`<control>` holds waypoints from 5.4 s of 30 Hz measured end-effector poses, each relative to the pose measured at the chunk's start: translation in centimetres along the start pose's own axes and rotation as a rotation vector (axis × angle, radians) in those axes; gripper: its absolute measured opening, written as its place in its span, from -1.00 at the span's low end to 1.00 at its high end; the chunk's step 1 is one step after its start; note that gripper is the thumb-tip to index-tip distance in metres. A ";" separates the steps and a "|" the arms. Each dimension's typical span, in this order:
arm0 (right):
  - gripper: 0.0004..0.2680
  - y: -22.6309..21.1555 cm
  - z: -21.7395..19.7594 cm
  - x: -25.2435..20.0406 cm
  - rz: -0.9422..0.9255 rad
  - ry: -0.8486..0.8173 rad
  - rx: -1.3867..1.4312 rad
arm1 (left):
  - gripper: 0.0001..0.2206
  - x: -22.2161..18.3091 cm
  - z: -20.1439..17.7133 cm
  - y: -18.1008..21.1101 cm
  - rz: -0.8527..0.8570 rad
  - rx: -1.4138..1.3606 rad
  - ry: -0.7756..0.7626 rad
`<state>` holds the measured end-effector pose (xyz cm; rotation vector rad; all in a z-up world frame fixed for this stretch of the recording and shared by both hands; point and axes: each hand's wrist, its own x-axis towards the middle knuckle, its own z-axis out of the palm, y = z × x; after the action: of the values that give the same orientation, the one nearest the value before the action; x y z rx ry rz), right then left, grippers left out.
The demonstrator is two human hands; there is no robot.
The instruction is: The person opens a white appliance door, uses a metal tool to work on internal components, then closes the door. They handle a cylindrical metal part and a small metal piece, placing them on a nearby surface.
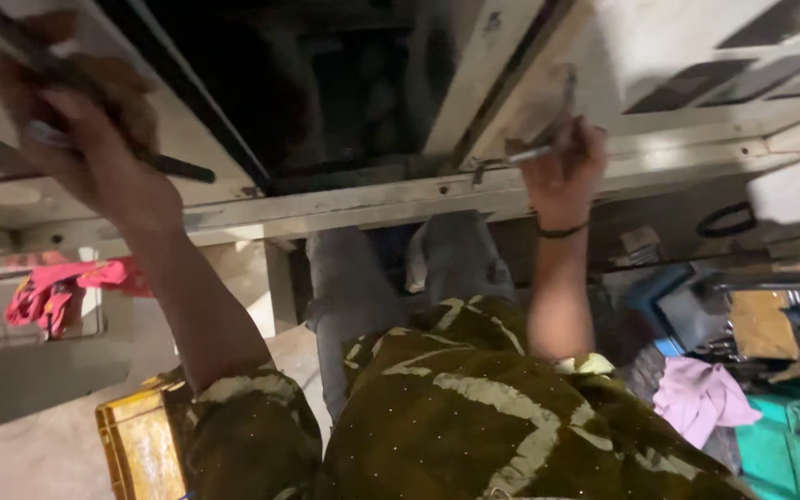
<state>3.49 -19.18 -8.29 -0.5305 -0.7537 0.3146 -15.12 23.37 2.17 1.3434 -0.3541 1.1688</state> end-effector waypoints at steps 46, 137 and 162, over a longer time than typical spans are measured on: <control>-0.70 56.8 1.3 40.9 0.305 0.167 -0.121 | -0.58 5.0 -16.5 -2.2 0.360 0.399 0.643; -0.86 51.9 5.1 35.5 0.483 0.049 -0.268 | -0.63 4.9 -15.9 -2.3 0.384 0.337 0.600; -0.90 50.9 6.7 35.9 0.467 0.107 -0.293 | -0.62 4.7 -15.5 -2.1 0.317 0.409 0.677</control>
<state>19.31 41.23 -12.53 -0.9968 -0.5674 0.6084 -17.58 39.49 0.44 1.1618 0.1834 1.9535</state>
